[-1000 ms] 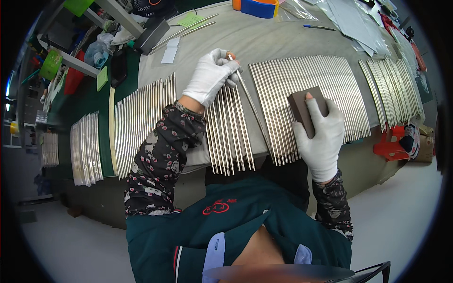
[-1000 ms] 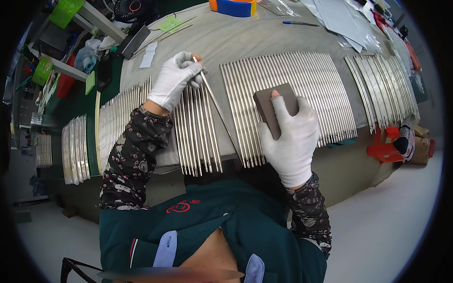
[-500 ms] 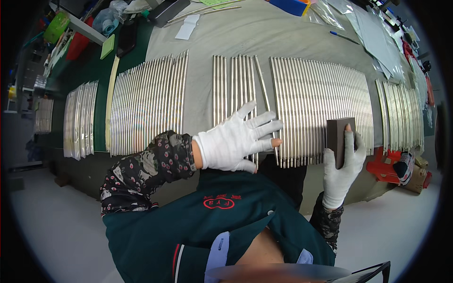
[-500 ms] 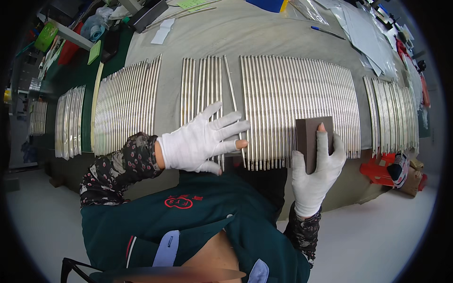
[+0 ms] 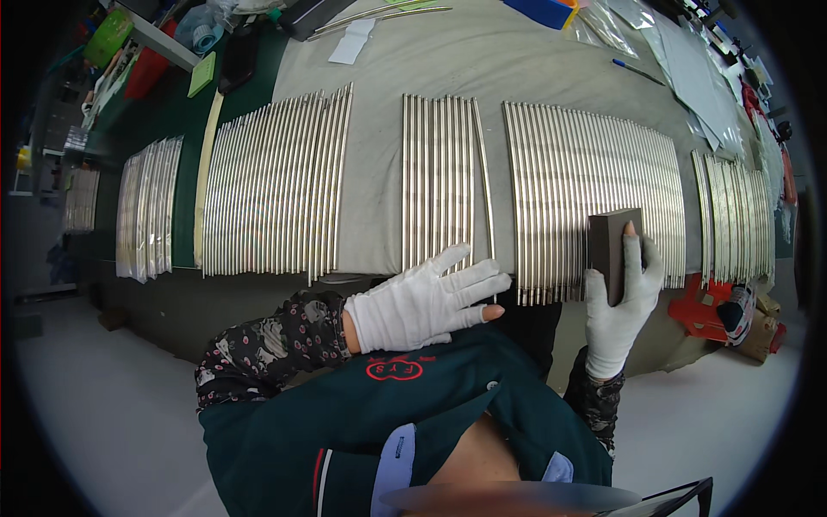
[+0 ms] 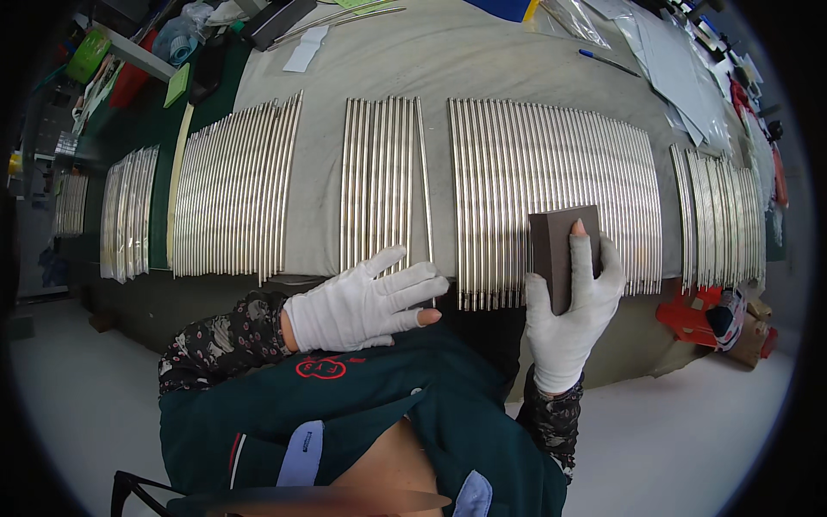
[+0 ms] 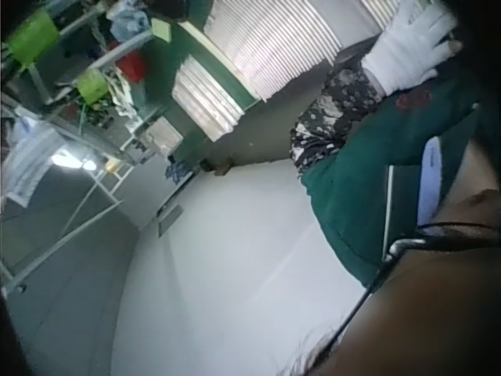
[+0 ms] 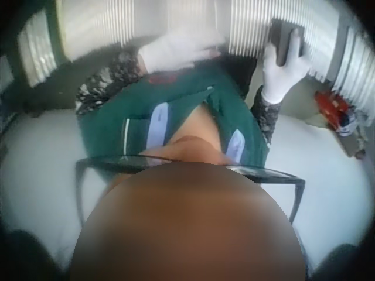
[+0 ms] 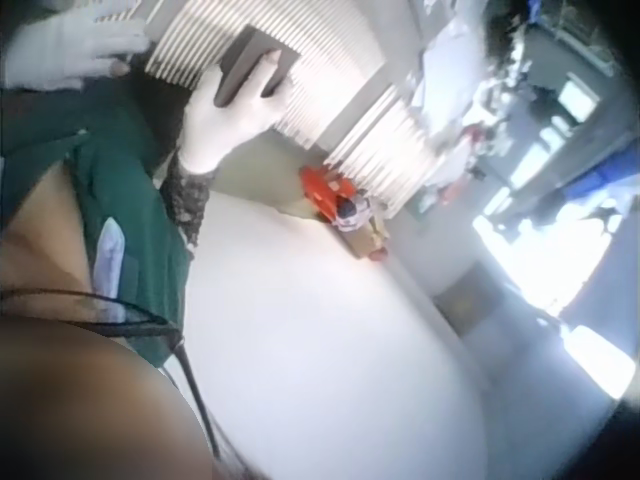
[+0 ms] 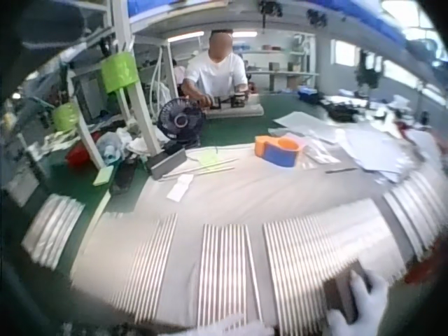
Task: Sand several thin metal rods using a sanding block on a workbench.
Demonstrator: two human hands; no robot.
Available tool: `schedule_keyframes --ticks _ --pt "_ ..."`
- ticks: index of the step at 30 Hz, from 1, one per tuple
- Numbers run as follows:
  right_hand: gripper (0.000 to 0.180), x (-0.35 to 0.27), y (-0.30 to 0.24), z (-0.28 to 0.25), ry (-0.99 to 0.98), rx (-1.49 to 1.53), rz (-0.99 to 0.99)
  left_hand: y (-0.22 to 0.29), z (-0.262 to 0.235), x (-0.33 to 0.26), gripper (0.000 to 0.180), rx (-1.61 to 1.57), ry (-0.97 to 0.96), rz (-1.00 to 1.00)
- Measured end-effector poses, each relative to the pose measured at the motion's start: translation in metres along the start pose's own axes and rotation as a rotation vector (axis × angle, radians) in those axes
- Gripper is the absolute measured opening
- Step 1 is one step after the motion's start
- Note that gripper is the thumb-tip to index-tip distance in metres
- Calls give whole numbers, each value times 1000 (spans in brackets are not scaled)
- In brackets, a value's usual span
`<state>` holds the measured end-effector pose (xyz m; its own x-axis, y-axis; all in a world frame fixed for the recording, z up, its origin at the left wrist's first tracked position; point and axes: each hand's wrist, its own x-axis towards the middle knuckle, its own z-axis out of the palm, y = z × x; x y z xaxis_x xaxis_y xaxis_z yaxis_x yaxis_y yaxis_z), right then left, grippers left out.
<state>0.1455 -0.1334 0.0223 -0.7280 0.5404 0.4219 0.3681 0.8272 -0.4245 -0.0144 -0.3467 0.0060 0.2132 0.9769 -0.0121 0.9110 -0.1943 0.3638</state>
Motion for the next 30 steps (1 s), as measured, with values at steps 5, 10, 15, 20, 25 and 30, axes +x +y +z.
schedule_keyframes --ticks 5,10,15,20,25,30 --pt "66 -3 1 0 5 -21 13 1 3 14 65 29 21 52" --pt "66 -5 3 -2 7 -21 30 0 10 22 63 3 121 84" --pt "65 -6 1 0 5 -24 33 0 10 27 52 59 143 110" --pt "66 -5 -2 2 -7 -33 8 1 11 32 44 55 235 127" --pt "66 -6 -3 2 -10 -18 -13 1 8 29 45 17 246 123" --pt "67 -7 -4 3 -37 -41 0 0 11 22 46 -20 260 100"
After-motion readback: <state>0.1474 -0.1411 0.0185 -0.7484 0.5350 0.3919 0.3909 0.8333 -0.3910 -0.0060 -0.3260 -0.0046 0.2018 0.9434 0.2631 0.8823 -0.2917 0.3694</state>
